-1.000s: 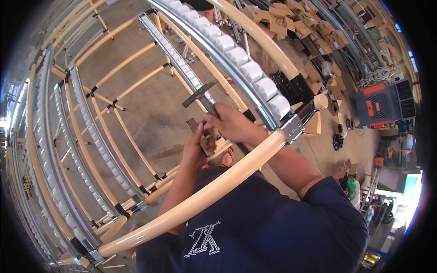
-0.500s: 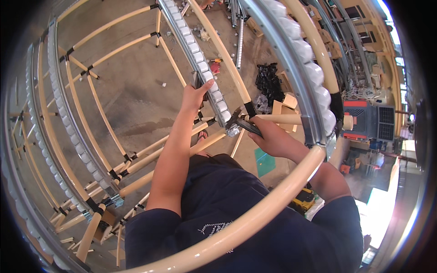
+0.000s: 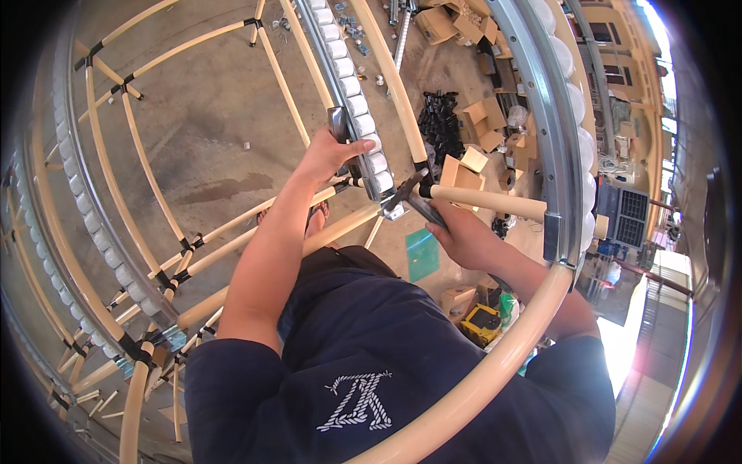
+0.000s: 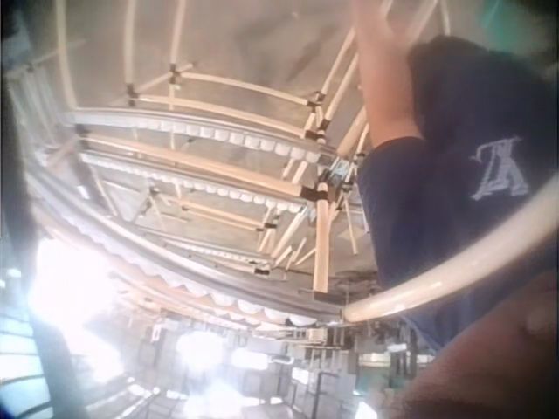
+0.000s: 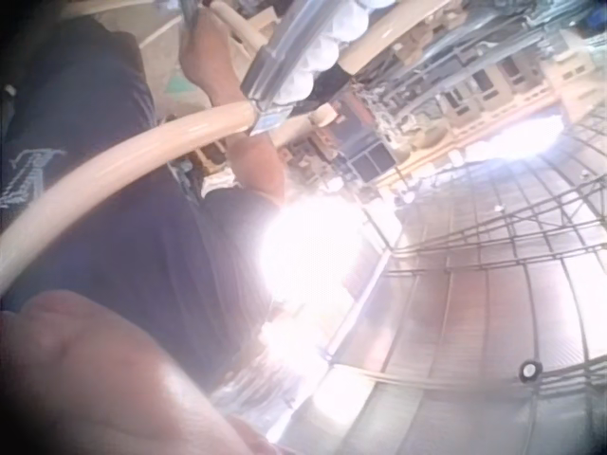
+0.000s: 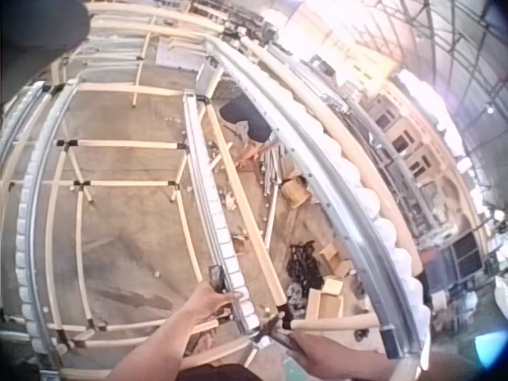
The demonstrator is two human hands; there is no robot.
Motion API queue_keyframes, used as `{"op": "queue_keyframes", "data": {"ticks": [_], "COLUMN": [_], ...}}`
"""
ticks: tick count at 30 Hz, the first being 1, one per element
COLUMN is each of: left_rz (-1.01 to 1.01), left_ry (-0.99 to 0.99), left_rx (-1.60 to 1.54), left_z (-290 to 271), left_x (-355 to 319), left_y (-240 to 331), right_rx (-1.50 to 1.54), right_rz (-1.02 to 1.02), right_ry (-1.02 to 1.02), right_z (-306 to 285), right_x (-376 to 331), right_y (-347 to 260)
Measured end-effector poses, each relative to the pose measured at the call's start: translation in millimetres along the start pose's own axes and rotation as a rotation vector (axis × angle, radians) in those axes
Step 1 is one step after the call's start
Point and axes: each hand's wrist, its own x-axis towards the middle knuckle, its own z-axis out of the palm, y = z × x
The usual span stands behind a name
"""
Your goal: The person assembles a metal frame by using a hammer to tap and secure black plastic connectors onto horizontal and vertical poles. The person then fits roller track segments onto the frame structure.
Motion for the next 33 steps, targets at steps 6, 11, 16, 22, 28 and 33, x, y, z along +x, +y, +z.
{"op": "queue_keyframes", "data": {"ticks": [6, 11, 16, 22, 28, 33], "left_rz": [0.010, -0.001, 0.013, 0.012, -0.022, 0.002], "left_ry": [-0.003, -0.024, 0.016, 0.044, 0.004, -0.014], "left_rx": [-0.043, 0.048, -0.028, 0.081, 0.141, 0.131], "left_z": [5, 2, 7, 3, 6, 0], "left_x": [-4, -2, -9, -2, -6, -1], "left_y": [5, 6, 10, 2, 13, 4], "right_rx": [-0.086, 0.045, 0.027, -0.002, 0.039, 0.049], "right_rz": [-0.006, -0.027, 0.070, 0.030, 0.102, -0.016], "right_ry": [0.055, 0.250, 0.057, 0.077, 0.040, 0.192], "right_z": [3, 1, 1, 13, 18, 13], "right_x": [-6, -3, -6, -9, -6, -8], "right_y": [11, 3, 5, 11, 8, 9]}}
